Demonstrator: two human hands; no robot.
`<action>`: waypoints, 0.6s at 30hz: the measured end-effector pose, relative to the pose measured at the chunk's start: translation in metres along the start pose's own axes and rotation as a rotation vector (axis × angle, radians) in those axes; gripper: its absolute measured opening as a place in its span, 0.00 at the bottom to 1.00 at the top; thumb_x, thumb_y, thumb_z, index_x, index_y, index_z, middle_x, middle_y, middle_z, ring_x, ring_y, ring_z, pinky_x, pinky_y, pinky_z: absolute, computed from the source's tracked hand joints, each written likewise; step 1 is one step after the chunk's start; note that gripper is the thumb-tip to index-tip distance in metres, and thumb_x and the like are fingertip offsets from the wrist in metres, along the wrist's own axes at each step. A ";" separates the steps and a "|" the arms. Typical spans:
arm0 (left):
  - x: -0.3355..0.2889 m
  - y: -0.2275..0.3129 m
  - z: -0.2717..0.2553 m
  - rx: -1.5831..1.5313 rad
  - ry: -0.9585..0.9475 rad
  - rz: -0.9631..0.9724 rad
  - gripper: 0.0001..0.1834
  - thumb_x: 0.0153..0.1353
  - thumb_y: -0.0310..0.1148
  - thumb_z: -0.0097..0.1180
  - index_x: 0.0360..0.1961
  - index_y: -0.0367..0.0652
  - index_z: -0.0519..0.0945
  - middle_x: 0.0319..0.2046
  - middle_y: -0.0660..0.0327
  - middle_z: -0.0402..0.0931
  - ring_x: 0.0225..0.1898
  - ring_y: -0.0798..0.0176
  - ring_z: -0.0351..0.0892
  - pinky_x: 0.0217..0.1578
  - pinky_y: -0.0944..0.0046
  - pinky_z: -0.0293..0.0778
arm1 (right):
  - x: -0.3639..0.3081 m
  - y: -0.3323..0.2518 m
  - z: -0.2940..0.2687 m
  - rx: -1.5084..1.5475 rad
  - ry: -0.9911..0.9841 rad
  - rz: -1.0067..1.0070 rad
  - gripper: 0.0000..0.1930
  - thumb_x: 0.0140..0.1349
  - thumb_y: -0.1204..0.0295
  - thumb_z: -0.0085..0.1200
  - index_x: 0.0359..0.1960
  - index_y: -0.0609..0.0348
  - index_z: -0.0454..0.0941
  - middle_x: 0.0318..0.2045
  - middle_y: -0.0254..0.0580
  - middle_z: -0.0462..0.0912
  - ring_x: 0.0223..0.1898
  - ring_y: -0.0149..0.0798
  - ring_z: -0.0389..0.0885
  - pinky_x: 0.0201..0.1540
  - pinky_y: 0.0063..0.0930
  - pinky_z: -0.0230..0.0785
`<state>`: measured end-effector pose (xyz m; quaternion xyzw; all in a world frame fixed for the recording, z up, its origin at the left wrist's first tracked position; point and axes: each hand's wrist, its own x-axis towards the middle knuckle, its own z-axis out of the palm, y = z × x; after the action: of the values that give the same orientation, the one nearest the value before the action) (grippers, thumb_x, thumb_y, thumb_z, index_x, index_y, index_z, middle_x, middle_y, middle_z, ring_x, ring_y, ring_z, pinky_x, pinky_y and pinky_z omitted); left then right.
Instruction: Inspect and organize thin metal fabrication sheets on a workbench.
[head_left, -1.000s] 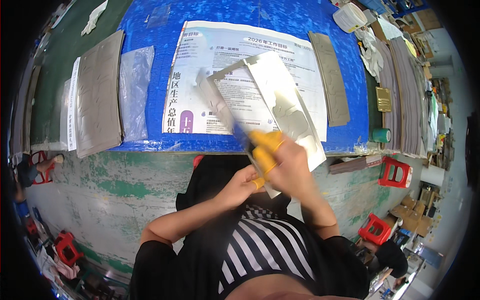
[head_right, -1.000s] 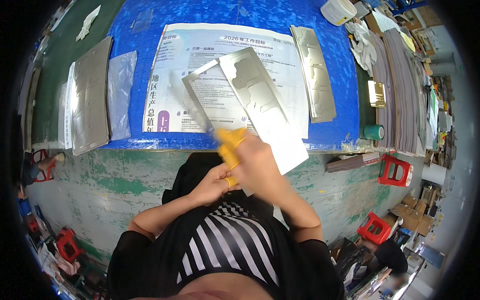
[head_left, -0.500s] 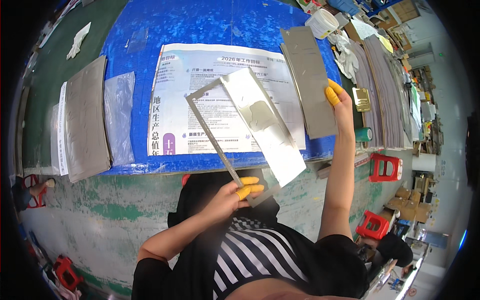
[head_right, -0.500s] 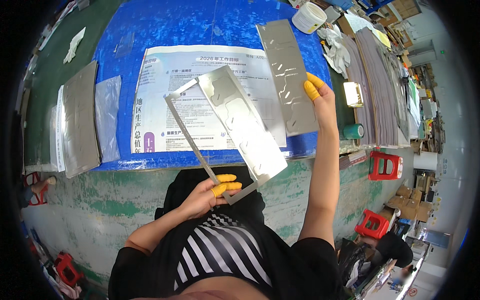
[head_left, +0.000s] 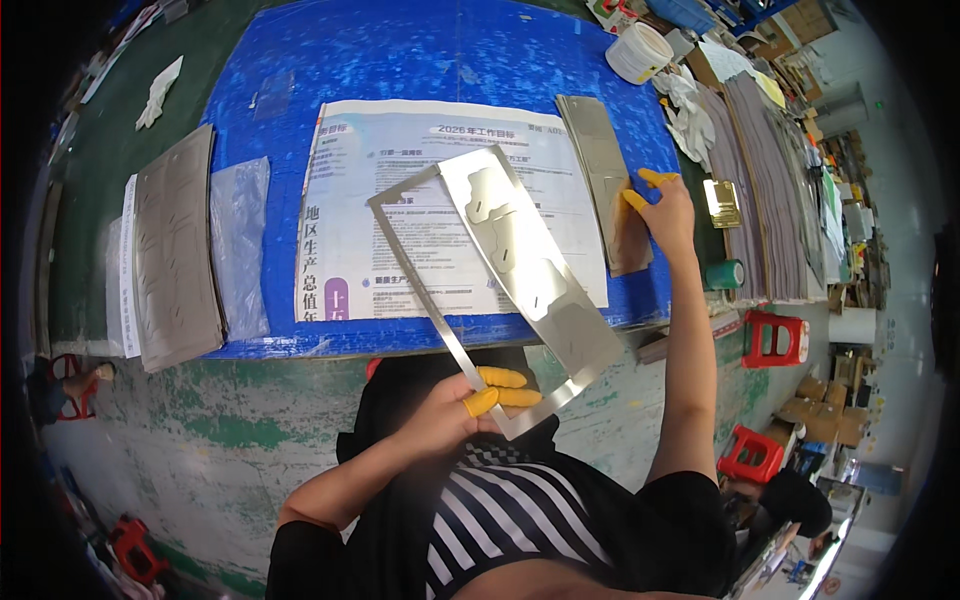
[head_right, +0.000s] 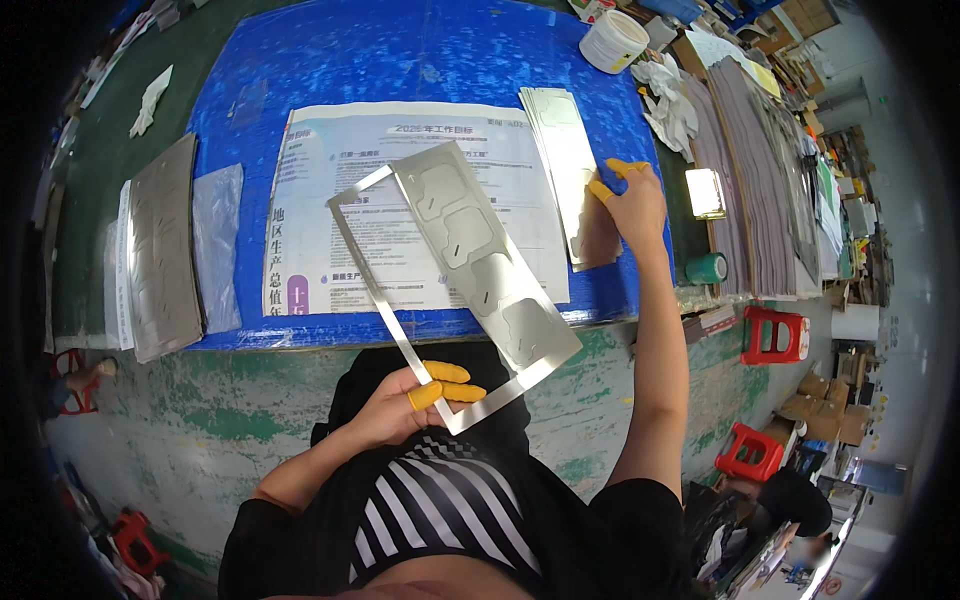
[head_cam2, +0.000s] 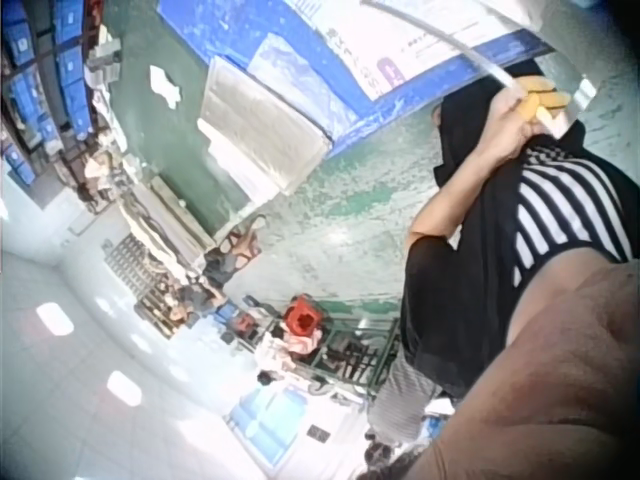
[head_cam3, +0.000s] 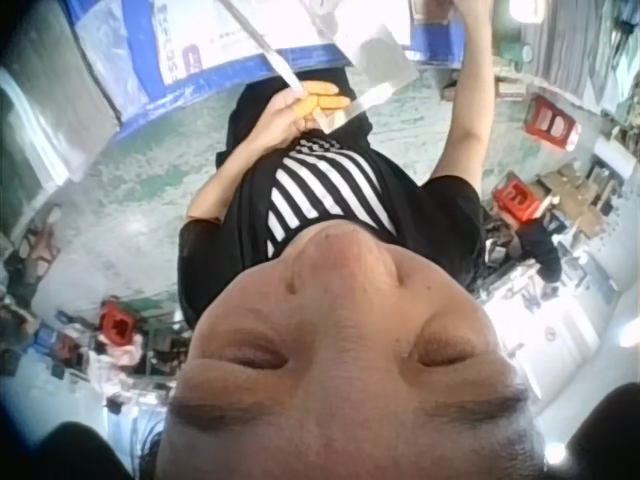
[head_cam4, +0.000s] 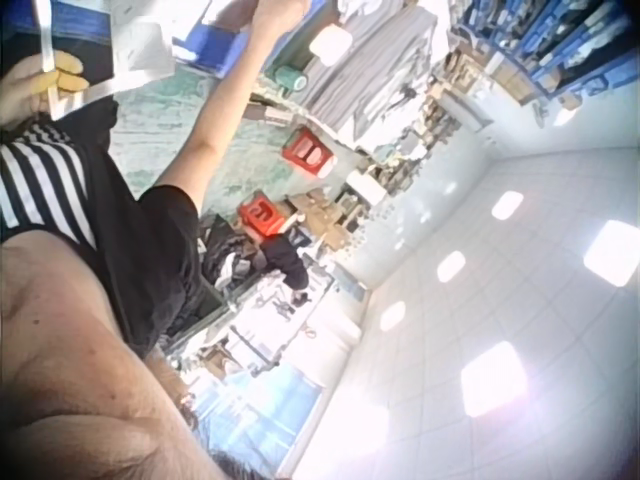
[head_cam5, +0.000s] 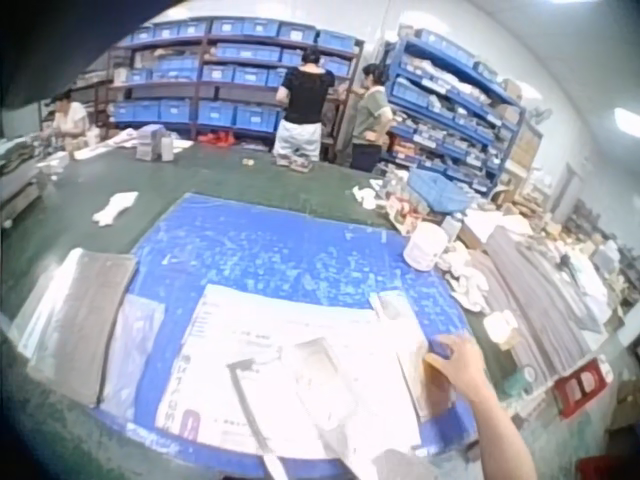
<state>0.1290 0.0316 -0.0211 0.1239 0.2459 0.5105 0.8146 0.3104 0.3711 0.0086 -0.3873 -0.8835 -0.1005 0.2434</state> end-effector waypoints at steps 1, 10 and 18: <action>-0.002 0.005 0.003 0.000 0.002 0.003 0.19 0.64 0.33 0.39 0.54 0.35 0.62 0.50 0.52 0.69 0.48 0.62 0.71 0.45 0.67 0.70 | 0.001 -0.005 -0.004 0.002 0.000 -0.002 0.15 0.47 0.67 0.60 0.38 0.57 0.78 0.24 0.41 0.75 0.22 0.31 0.72 0.27 0.19 0.65; -0.014 0.015 -0.003 -0.356 -0.218 0.227 0.17 0.60 0.29 0.45 0.49 0.31 0.66 0.44 0.47 0.72 0.47 0.51 0.73 0.46 0.59 0.72 | -0.001 -0.121 -0.008 1.354 -1.033 0.737 0.24 0.63 0.53 0.38 0.47 0.62 0.70 0.37 0.41 0.77 0.34 0.29 0.76 0.34 0.21 0.70; -0.042 0.044 -0.022 0.421 0.173 -0.076 0.20 0.58 0.30 0.46 0.52 0.37 0.65 0.42 0.54 0.75 0.43 0.65 0.74 0.41 0.69 0.70 | 0.013 -0.147 0.016 1.675 -0.625 0.827 0.16 0.63 0.64 0.41 0.45 0.63 0.68 0.32 0.37 0.76 0.29 0.27 0.75 0.30 0.19 0.69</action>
<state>0.0685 0.0127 -0.0089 0.2378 0.4203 0.4257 0.7652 0.1896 0.2850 0.0029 -0.3774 -0.4885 0.7580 0.2107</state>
